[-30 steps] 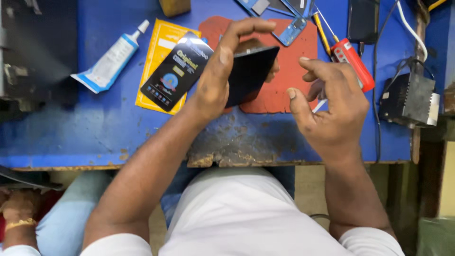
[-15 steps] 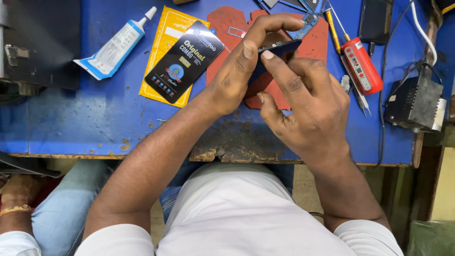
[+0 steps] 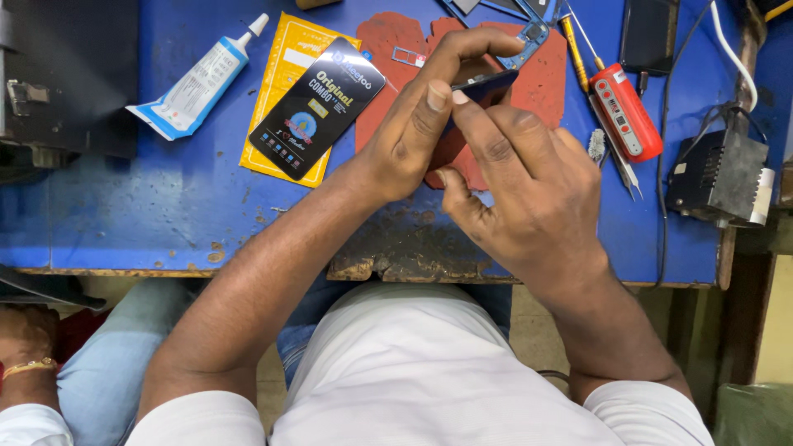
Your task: The person cleans the internal components of a mobile phone and peels a protective plastic film from a replacement screen component.
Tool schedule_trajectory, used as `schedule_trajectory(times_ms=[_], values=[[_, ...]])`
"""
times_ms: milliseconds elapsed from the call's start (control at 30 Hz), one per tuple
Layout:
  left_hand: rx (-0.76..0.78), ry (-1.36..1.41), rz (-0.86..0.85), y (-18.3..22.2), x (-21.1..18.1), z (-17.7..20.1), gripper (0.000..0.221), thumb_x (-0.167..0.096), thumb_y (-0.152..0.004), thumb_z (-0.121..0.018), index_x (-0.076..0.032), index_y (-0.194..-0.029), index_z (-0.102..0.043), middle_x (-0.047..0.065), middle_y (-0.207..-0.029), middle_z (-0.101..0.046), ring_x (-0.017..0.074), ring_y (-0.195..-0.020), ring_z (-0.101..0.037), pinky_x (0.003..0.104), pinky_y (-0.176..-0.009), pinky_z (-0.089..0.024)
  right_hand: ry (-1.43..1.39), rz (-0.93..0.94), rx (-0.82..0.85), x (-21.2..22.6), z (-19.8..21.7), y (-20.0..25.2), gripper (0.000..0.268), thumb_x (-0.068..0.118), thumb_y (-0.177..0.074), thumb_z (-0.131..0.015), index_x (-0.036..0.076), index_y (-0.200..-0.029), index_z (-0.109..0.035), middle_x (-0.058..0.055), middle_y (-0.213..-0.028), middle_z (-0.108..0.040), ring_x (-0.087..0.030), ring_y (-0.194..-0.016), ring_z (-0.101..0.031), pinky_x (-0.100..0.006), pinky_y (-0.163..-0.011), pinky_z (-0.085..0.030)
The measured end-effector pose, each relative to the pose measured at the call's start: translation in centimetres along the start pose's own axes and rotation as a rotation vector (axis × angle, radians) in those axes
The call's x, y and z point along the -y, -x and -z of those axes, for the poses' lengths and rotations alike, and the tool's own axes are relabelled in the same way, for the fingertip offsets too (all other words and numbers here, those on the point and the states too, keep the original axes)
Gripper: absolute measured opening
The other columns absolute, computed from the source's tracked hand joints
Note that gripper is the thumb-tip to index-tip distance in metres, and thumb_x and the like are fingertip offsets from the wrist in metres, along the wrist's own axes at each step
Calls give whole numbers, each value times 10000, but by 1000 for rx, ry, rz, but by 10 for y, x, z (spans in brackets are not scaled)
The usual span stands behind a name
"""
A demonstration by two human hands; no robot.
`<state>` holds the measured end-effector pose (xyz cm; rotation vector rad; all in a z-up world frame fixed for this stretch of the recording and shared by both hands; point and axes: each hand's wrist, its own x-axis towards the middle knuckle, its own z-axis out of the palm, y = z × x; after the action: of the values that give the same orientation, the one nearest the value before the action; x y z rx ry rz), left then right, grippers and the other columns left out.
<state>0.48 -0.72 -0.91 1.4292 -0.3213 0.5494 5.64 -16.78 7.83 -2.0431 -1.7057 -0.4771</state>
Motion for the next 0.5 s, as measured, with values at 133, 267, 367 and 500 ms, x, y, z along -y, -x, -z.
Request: schedule_trajectory(times_ms=[133, 267, 367, 500], values=[[10, -28, -24, -1, 0, -1, 786, -696, -1130, -203, -28, -1486, -414, 91, -1280, -508, 161, -1116, -508, 322, -1051, -438, 16, 34, -4, 0, 4, -2, 579, 126, -837, -887, 44, -1345, -622, -72, -1107, -623, -217, -903, -622, -361, -739, -482], [17, -38, -3, 0, 4, 0, 777, -687, -1146, -202, -31, -1493, -430, 84, -1343, -526, 158, -1124, -524, 310, -1051, -446, 55, 63, -12, -2, 5, -3, 576, 135, -799, -894, 45, -1304, -630, -66, -1087, -627, -209, -886, -620, -354, -702, -460], [19, -36, -2, 3, 7, 1, 771, -683, -1154, -203, -30, -1497, -429, 85, -1396, -527, 158, -1135, -531, 308, -1062, -446, 77, 77, -5, -4, 6, -1, 566, 128, -793, -882, 50, -1297, -636, -68, -1092, -622, -219, -875, -619, -363, -699, -456], [21, -1, -17, 4, 9, -2, 765, -680, -1159, -222, -26, -1503, -419, 94, -1443, -511, 168, -1180, -533, 317, -1094, -440, 57, 69, 20, -7, 7, 1, 543, 174, -861, -888, 67, -1333, -642, -69, -1153, -621, -217, -849, -609, -352, -695, -447]])
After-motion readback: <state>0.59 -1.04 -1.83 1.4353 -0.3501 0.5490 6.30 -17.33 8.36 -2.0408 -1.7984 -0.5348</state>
